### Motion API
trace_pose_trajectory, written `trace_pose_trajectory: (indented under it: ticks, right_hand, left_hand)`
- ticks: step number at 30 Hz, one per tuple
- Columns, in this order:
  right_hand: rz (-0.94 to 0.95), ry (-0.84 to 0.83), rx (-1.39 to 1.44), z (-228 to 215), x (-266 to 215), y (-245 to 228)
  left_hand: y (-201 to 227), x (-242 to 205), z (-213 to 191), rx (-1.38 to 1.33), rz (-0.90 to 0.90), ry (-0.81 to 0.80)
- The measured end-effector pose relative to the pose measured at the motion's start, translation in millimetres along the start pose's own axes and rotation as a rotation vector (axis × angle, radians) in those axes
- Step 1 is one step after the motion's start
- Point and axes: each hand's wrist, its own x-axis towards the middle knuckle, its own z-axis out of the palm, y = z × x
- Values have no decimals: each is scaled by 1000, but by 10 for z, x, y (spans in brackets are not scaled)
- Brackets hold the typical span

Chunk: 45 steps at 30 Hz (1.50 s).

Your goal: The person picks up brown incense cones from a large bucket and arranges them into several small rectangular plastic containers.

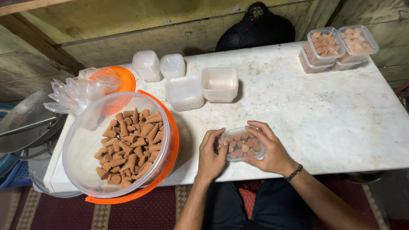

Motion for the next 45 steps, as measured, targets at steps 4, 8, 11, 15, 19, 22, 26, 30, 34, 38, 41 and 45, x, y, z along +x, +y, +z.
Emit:
trace_pose_trajectory:
  ticks: [4,8,11,15,19,22,26,30,34,38,41,45]
  right_hand:
    - [10,-44,-55,-1,-20,13]
    - [14,-32,-40,28,-14,96]
    - [19,-37,-36,28,-57,69]
    - [-13,-17,-89,21,-29,72]
    - [-30,-45,-104,22,-30,35]
    - [-15,-32,-80,25,-39,44]
    - [8,-47,-42,9,-35,49]
    - [21,-44,-22,23,-45,51]
    - [33,-54,-17,17,-22,67]
    - [55,-47,-26,33,-47,77]
    - [71,-52,-38,24,-36,61]
    - [99,-80,14,36,-46,104]
  left_hand:
    - [-14,-3,9,-4,-1,3]
    - [-29,54,-5,-9,21,-4]
    - [-46,-1,4,-20,3,-3]
    - [-55,22,16,-43,0,21]
    - [-73,14,21,-39,8,13]
    - [-66,16,21,-34,-12,10]
    - [-54,19,39,-28,-11,23]
    - [-13,10,20,-15,-1,24]
    - [48,20,11,7,17,11]
    - [117,-1,-1,45,40,-35]
    - [173,19,-17,65,35,-63]
    - [167,39,-35,77,44,-105]
